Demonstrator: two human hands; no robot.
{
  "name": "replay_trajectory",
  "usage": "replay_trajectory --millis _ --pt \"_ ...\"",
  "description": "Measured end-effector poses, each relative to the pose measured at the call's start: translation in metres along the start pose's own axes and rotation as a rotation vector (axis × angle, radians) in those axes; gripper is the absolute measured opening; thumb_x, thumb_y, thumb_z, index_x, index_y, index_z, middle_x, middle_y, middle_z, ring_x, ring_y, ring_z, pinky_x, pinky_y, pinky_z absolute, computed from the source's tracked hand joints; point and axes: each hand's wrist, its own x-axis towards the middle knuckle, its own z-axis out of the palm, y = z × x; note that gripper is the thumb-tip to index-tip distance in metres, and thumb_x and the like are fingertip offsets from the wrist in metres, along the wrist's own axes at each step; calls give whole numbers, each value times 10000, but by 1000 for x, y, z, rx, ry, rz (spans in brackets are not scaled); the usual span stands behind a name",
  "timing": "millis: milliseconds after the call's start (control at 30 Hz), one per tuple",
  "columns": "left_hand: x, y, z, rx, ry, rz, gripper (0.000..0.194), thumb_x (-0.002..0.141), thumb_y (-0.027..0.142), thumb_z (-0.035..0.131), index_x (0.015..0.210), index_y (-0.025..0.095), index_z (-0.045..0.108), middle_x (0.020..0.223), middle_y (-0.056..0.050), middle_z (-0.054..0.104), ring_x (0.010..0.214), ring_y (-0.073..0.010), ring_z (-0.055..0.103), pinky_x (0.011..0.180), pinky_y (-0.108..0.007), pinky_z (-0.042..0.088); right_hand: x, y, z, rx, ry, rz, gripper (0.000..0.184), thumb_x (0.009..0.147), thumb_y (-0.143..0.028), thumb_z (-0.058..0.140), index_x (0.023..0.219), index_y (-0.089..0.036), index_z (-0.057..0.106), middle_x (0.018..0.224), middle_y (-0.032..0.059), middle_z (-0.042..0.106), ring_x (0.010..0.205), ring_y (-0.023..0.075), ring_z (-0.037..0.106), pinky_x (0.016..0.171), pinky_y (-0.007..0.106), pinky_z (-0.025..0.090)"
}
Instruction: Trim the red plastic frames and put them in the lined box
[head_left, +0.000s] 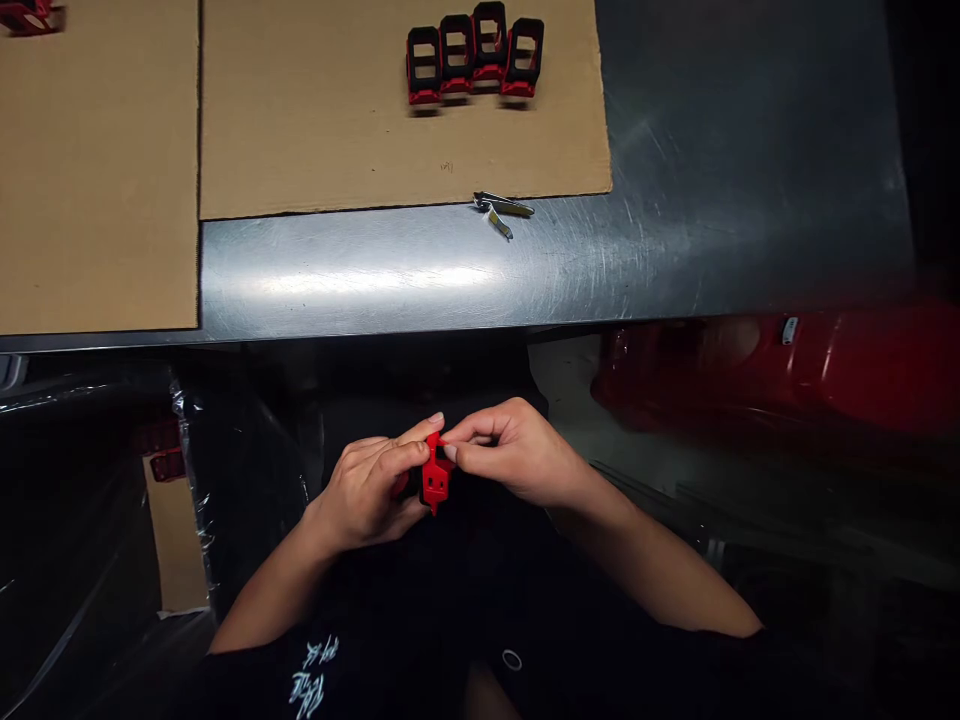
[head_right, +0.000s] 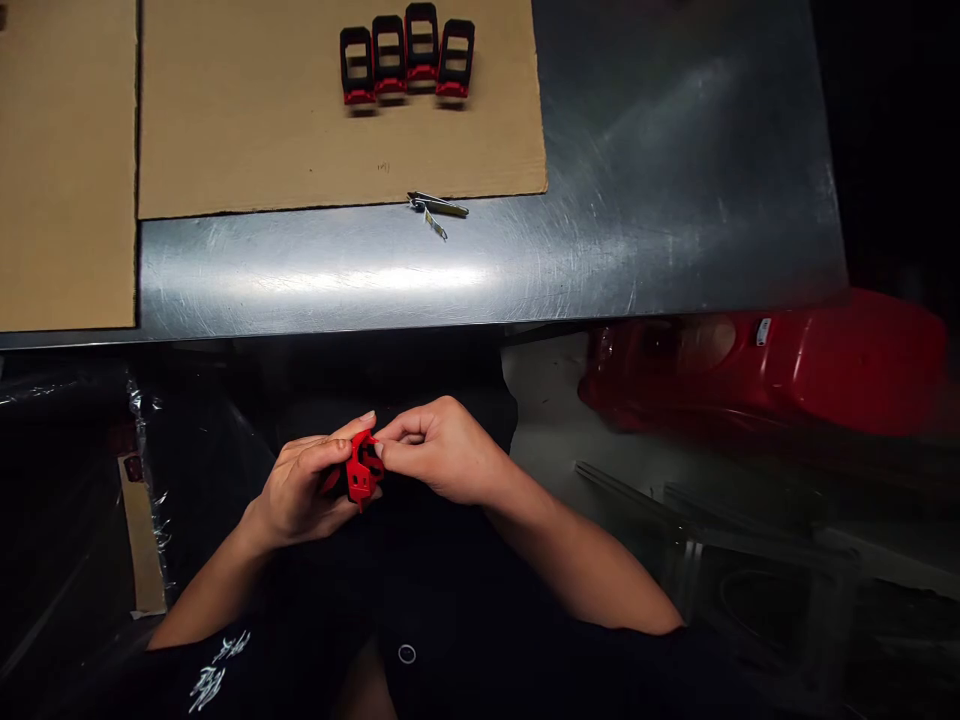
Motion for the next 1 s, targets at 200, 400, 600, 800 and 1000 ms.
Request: replay_trajectory --millis 200,400,600,800,1000 --pt "-1 3 14 -398 180 -154 794 777 259 881 1410 235 402 1434 -232 628 1238 -294 708 932 -404 651 0 7 -6 206 -132 -15 200 829 -359 733 881 -179 802 792 54 809 790 200 755 819 333 563" --pt "-5 -3 34 -758 281 -356 763 798 457 849 1362 320 354 1529 -221 532 725 -105 706 604 -245 606 2 22 11 246 -148 7 424 857 -558 749 652 -196 668 580 32 691 679 187 693 732 315 548" --pt "-15 -13 49 -695 296 -370 1011 768 674 779 1543 374 203 1508 -218 531 751 -105 660 652 -275 605 0 14 21 323 -269 7 408 816 -551 792 949 -171 729 720 18 665 637 140 592 640 281 496" --pt "-15 -13 53 -686 358 -339 913 799 611 790 1508 344 280 1522 -206 515 744 -81 601 688 -274 606 2 14 29 304 -203 59 338 738 -406 893 916 -172 726 720 -18 626 621 102 527 603 241 433" --pt "-14 -13 49 -621 335 -303 882 852 563 758 1530 384 223 1525 -187 511 762 -87 586 626 -230 580 2 14 32 254 -137 66 319 705 -365 914 900 -189 733 750 -11 650 629 107 541 609 249 459"
